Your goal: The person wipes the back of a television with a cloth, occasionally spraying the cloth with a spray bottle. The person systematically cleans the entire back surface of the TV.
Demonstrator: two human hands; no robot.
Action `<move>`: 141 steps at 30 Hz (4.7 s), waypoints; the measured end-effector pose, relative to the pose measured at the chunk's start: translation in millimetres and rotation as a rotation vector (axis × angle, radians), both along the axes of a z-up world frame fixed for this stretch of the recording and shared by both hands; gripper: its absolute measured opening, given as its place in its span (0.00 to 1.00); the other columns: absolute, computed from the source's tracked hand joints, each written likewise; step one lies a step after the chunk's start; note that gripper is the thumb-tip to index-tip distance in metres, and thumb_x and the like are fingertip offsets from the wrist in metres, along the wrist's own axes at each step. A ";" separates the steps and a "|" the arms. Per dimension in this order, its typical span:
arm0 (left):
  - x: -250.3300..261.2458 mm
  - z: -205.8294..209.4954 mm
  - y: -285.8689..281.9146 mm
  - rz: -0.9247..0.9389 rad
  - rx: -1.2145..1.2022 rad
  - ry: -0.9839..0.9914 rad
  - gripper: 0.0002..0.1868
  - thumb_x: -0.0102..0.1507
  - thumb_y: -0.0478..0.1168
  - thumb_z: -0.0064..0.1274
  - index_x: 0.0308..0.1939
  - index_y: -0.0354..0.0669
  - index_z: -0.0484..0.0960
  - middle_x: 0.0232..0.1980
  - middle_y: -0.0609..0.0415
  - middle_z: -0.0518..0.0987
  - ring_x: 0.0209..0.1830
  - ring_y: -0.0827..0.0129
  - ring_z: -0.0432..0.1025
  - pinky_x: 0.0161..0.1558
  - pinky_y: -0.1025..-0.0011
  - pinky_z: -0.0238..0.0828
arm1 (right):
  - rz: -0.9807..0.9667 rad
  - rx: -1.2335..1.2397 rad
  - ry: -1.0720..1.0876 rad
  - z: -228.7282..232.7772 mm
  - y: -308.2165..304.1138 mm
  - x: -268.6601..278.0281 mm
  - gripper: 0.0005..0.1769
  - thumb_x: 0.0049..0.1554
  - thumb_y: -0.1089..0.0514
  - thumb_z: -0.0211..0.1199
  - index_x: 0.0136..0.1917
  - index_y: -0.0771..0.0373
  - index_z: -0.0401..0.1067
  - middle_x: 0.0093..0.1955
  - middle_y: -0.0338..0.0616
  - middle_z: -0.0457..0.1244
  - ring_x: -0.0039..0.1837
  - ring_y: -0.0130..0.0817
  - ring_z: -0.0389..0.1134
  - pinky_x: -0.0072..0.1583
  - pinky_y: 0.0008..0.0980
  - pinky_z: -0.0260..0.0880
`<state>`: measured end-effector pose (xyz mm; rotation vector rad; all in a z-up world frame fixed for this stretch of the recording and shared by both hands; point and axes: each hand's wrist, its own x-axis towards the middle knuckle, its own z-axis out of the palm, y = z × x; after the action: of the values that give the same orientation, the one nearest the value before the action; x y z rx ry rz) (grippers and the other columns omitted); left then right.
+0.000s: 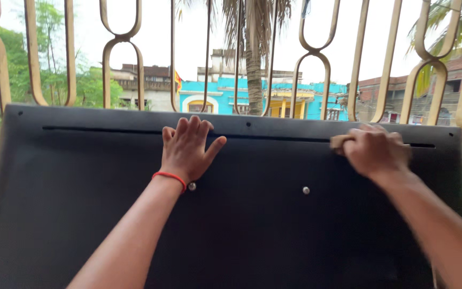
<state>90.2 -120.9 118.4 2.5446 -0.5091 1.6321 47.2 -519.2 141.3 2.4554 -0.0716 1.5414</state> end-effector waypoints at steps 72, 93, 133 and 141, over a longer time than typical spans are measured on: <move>42.8 -6.9 32.1 0.106 -0.143 -0.032 0.33 0.67 0.57 0.31 0.75 0.53 0.62 0.80 0.50 0.57 0.80 0.62 0.49 0.73 0.37 0.31 | 0.167 0.068 -0.023 -8.1 -19.3 71.2 0.29 0.64 0.39 0.48 0.72 0.55 0.61 0.74 0.55 0.57 0.75 0.57 0.55 0.72 0.62 0.50; 28.8 -3.3 35.9 0.084 -0.133 0.018 0.34 0.66 0.57 0.34 0.76 0.52 0.61 0.80 0.53 0.57 0.81 0.65 0.48 0.76 0.44 0.30 | 0.412 0.034 0.346 -2.3 185.9 26.4 0.26 0.66 0.34 0.40 0.68 0.43 0.65 0.57 0.38 0.69 0.62 0.36 0.71 0.67 0.45 0.68; 31.5 -6.3 36.9 0.089 -0.137 -0.022 0.34 0.66 0.57 0.33 0.76 0.55 0.61 0.79 0.54 0.58 0.80 0.67 0.50 0.75 0.44 0.31 | 0.781 -0.128 0.146 -3.7 228.3 34.1 0.19 0.62 0.42 0.52 0.64 0.44 0.70 0.73 0.39 0.61 0.77 0.40 0.55 0.74 0.52 0.48; 29.4 -7.5 34.6 0.135 -0.142 0.034 0.33 0.67 0.57 0.29 0.76 0.58 0.59 0.79 0.57 0.58 0.80 0.68 0.49 0.77 0.47 0.31 | 0.510 0.011 0.118 -10.2 71.3 28.2 0.17 0.64 0.40 0.47 0.62 0.41 0.68 0.66 0.32 0.66 0.70 0.38 0.66 0.70 0.49 0.65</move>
<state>119.5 -86.3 110.9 2.5456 -0.2136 1.6003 75.5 -447.9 131.1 2.7021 0.6117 1.5623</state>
